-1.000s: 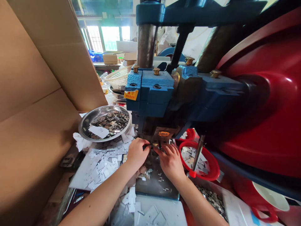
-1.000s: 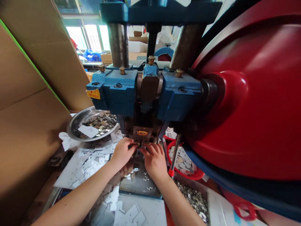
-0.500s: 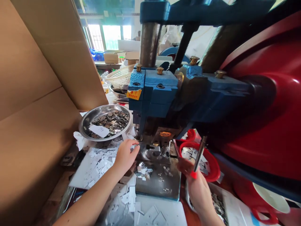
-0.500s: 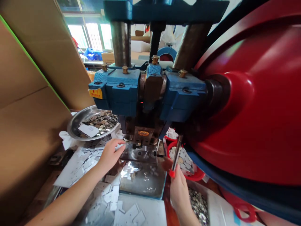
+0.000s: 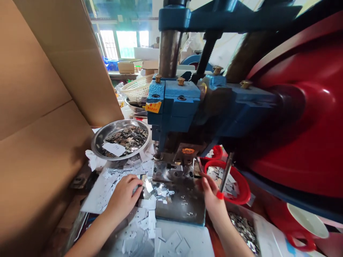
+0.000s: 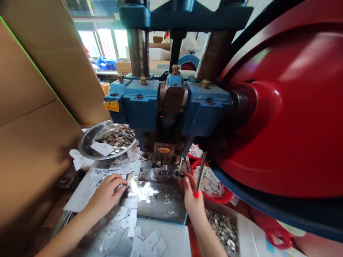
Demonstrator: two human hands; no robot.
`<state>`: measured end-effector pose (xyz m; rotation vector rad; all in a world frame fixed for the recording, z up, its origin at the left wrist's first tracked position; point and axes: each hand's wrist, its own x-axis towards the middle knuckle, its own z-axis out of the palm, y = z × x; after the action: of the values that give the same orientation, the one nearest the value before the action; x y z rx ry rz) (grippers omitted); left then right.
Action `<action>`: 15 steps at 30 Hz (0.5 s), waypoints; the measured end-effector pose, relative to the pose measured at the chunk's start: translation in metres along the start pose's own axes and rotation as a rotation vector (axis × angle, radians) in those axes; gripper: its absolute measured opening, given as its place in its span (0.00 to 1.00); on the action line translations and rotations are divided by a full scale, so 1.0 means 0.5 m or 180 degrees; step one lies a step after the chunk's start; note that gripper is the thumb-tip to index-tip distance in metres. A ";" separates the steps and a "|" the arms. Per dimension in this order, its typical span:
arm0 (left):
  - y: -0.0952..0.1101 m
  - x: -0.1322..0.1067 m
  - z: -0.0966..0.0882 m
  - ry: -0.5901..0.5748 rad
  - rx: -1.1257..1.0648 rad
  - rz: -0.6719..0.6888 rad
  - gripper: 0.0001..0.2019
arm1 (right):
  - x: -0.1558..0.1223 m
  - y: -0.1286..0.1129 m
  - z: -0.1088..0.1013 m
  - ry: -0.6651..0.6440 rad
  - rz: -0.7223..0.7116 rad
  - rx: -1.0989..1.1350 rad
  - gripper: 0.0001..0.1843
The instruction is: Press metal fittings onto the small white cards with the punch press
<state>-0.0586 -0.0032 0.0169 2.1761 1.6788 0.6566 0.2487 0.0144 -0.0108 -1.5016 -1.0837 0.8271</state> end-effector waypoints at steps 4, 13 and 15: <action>0.004 0.006 0.001 -0.0308 0.0375 0.0107 0.09 | 0.052 -0.028 0.057 -0.0465 -0.0486 -0.1035 0.24; 0.030 0.041 0.018 -0.0824 0.0737 0.0236 0.09 | 0.054 -0.037 0.011 0.0249 -0.0039 0.0054 0.20; 0.028 0.046 0.021 -0.0836 0.0607 0.0241 0.07 | 0.035 -0.030 -0.036 0.0537 -0.0045 0.0174 0.21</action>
<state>-0.0367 0.0155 0.0190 2.3461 1.5826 0.2214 0.2681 0.0251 0.0084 -1.4879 -0.9389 0.7012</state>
